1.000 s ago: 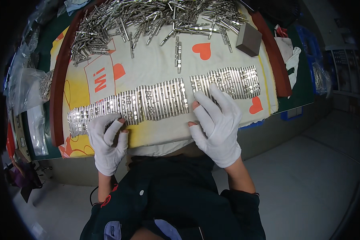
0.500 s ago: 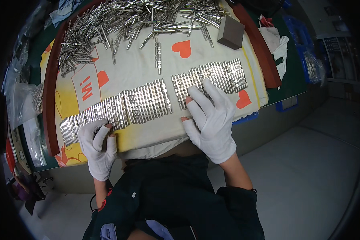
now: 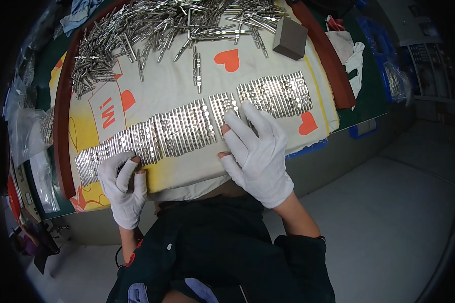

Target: Sorting and arranging small metal pins onto a template at a workbench.

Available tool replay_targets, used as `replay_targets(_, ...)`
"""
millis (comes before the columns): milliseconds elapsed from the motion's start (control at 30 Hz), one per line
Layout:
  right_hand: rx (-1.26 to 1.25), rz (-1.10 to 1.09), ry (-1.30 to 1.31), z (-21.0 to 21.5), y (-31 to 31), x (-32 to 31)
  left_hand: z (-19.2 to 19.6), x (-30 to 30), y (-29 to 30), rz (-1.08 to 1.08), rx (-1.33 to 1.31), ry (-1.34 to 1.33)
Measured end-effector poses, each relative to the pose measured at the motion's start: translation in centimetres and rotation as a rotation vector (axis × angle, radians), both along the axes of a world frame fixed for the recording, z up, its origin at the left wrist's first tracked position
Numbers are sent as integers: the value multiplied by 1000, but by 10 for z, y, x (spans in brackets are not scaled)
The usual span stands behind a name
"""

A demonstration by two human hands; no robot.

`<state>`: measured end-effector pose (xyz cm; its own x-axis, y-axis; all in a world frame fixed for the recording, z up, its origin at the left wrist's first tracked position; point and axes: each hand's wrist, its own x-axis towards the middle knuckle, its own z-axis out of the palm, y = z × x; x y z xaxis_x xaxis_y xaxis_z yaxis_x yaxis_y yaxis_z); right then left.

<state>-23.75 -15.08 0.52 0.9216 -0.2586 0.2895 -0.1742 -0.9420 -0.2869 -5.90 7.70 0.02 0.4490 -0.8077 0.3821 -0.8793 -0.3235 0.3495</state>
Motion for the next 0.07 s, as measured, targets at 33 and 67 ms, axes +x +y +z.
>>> replay_targets(33,18,6,6,0,1,1,-1,0,1,3,5,5)
replay_targets(67,34,10,11,1,2,1,-1,0,1,5,9,9)
